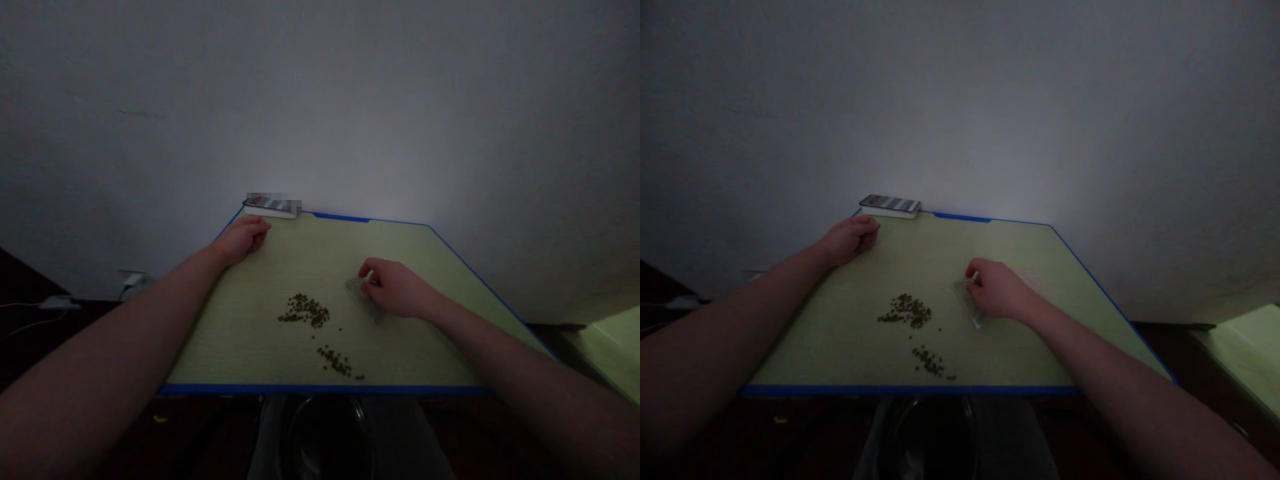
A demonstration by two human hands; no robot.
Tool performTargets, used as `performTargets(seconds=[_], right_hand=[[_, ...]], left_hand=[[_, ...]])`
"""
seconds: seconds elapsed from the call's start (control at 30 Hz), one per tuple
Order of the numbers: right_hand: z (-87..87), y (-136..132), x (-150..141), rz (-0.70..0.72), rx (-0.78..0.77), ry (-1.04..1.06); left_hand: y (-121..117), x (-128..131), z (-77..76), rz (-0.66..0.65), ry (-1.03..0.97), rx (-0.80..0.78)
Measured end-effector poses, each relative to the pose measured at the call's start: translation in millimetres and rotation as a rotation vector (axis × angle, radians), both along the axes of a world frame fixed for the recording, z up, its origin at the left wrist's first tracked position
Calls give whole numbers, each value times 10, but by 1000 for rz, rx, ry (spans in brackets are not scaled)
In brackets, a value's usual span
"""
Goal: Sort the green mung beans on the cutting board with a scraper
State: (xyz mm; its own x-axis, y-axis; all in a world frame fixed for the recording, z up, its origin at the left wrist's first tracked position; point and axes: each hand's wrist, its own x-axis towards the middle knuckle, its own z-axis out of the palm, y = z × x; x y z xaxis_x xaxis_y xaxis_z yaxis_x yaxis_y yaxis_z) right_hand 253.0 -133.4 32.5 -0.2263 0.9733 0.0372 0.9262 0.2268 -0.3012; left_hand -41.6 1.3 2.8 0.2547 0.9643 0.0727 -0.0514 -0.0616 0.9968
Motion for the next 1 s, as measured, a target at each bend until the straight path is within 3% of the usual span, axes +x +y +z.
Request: performTargets(seconds=[0.2,0.3,0.43,0.53,0.77,1.0], right_hand=[[34,160,471,-150,-15,-89],[83,151,558,-119,-16,-66],[160,-6,344,134,-183,97],[165,-134,107,282,-254,75],[99,-174,-212,389,-258,45],[173,-128,-560,605,-184,6]], left_hand=[[-16,14,18,-5,-6,-15],[-28,21,31,-15,-6,-9],[-36,23,43,-9,-7,-8],[-35,21,45,5,-1,-9],[-20,18,24,-10,-15,-5],[4,3,0,-14,-2,6]])
